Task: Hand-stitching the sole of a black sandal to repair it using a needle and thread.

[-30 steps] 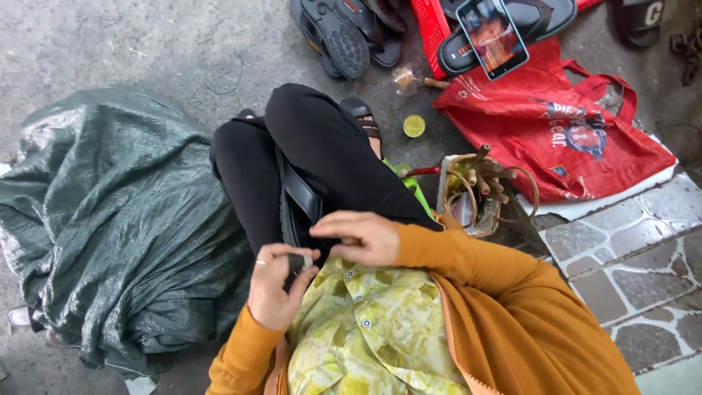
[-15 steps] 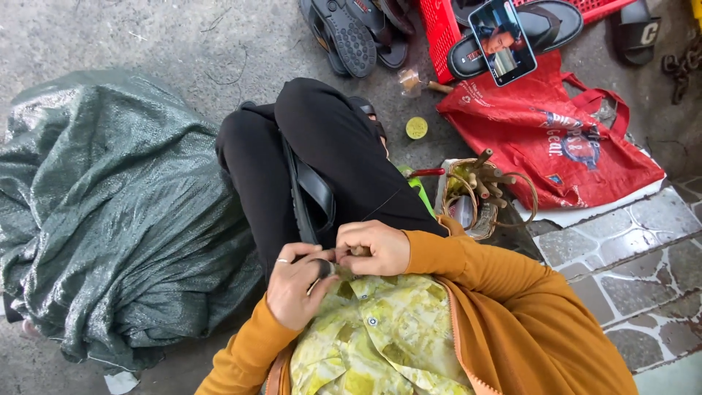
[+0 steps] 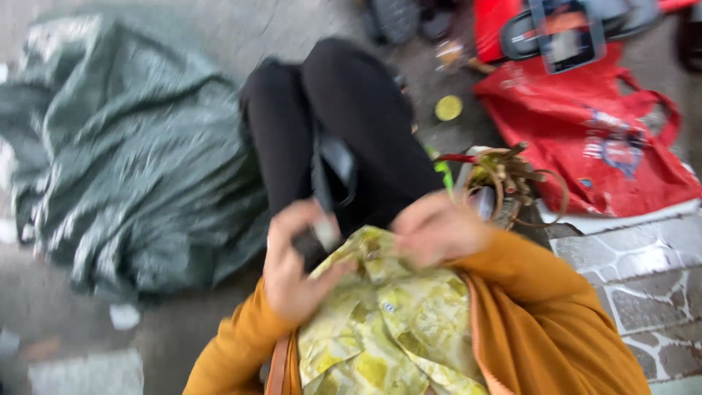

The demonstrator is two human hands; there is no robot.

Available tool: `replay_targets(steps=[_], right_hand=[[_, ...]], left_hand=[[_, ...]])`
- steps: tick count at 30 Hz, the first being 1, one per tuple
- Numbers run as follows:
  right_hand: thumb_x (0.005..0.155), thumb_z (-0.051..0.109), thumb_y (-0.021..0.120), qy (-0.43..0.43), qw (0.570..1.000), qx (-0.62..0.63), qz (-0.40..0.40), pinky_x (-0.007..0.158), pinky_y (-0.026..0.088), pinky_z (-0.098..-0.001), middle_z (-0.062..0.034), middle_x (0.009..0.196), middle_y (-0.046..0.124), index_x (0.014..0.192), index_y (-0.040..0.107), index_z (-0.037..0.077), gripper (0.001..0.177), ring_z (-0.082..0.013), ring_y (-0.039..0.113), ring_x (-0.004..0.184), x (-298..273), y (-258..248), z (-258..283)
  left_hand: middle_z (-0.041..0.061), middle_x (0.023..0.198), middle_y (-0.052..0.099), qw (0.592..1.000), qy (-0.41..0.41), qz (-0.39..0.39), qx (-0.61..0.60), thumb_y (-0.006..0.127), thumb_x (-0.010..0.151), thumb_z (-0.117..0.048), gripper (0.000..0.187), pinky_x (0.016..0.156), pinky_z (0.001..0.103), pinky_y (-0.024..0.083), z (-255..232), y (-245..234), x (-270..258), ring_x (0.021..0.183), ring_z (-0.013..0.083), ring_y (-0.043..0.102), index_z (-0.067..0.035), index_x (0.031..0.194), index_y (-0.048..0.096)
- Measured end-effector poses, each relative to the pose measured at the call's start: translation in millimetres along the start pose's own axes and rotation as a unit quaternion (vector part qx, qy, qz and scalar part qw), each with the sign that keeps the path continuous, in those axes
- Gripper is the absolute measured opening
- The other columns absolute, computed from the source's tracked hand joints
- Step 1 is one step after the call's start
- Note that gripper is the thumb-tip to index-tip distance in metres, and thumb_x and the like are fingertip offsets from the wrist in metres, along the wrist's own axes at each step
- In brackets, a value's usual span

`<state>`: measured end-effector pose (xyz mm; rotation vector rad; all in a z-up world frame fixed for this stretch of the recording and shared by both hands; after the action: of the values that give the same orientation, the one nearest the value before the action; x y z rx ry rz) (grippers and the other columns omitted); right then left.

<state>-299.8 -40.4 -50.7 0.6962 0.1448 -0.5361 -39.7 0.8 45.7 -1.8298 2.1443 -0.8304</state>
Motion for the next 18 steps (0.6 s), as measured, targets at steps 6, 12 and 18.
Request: replay_targets(steps=[6,12,18], right_hand=[[0.099,0.033,0.042,-0.396,0.775,0.026,-0.492,0.047,0.021,-0.0152,0.0038,0.136,0.061,0.113,0.054,0.013,0.027,0.0048,0.03,0.056,-54.0,-109.7,40.1],[0.073,0.02,0.082,-0.321,0.866,-0.353,-0.146,0.109,0.036,-0.037,-0.0117,0.125,0.058,0.13,0.058,0.005,0.064,-0.0211,0.051,0.121,46.3,24.7,22.6],[0.083,0.018,0.065,-0.22,0.874,-0.411,-0.139,0.053,0.052,-0.0262,0.008,0.061,0.065,0.091,0.073,0.022,0.012,-0.0127,0.064,0.052,64.5,30.4,7.8]], left_hand=[[0.015,0.127,0.048,0.987,-0.155,-0.049,0.015,0.085,0.071,-0.012,0.076,0.066,0.024,0.05,41.1,15.8,-35.7,0.07,0.012,0.055,0.004,0.132,0.042],[0.006,0.074,0.047,0.977,-0.144,0.058,0.148,0.064,0.087,-0.048,0.045,0.06,0.036,0.049,43.2,9.1,-46.1,0.062,0.0303,0.056,-0.008,0.069,0.052],[0.006,0.104,0.059,0.956,-0.197,-0.117,-0.186,0.056,0.075,0.007,0.021,0.065,0.019,0.045,85.8,-31.1,-71.9,0.072,0.0119,0.05,0.0,0.093,0.048]])
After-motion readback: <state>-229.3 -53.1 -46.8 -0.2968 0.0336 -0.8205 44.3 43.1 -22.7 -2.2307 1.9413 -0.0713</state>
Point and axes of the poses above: each hand's wrist, its own x-axis towards the middle knuckle, its own y-axis out of the palm, z = x × y, the point moved 1 cm from there along x, towards the middle knuckle
